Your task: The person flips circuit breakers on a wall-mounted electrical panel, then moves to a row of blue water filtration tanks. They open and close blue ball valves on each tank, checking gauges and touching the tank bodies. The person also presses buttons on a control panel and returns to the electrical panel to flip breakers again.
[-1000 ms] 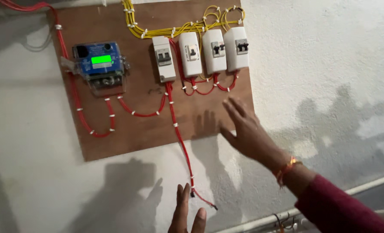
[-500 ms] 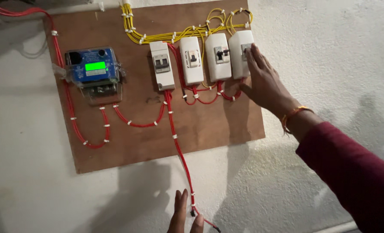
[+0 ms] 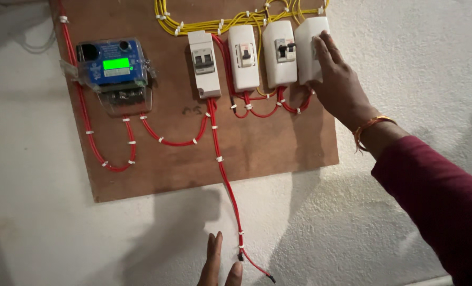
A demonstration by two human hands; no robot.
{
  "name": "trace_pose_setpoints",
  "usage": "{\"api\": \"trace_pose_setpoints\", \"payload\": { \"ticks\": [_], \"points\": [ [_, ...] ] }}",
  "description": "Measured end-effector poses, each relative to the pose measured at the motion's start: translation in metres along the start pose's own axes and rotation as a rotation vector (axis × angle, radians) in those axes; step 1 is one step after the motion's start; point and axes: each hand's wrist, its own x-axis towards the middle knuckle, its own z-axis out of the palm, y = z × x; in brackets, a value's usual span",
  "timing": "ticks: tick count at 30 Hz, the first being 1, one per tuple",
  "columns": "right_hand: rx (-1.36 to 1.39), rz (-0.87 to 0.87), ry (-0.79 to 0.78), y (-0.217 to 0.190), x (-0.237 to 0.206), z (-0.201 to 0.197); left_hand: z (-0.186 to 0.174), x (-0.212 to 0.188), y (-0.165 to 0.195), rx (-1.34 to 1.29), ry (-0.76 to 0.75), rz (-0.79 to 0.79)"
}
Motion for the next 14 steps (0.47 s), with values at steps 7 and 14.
{"api": "trace_pose_setpoints", "payload": {
  "ticks": [7, 14],
  "points": [
    [0.022, 0.014, -0.027, -0.002, -0.003, 0.003, 0.003, -0.014, 0.003, 0.002, -0.012, -0.124],
    [-0.041, -0.180, -0.007, -0.012, -0.017, 0.020, -0.026, -0.050, 0.043, -0.269, -0.055, -0.405]
  ]
}}
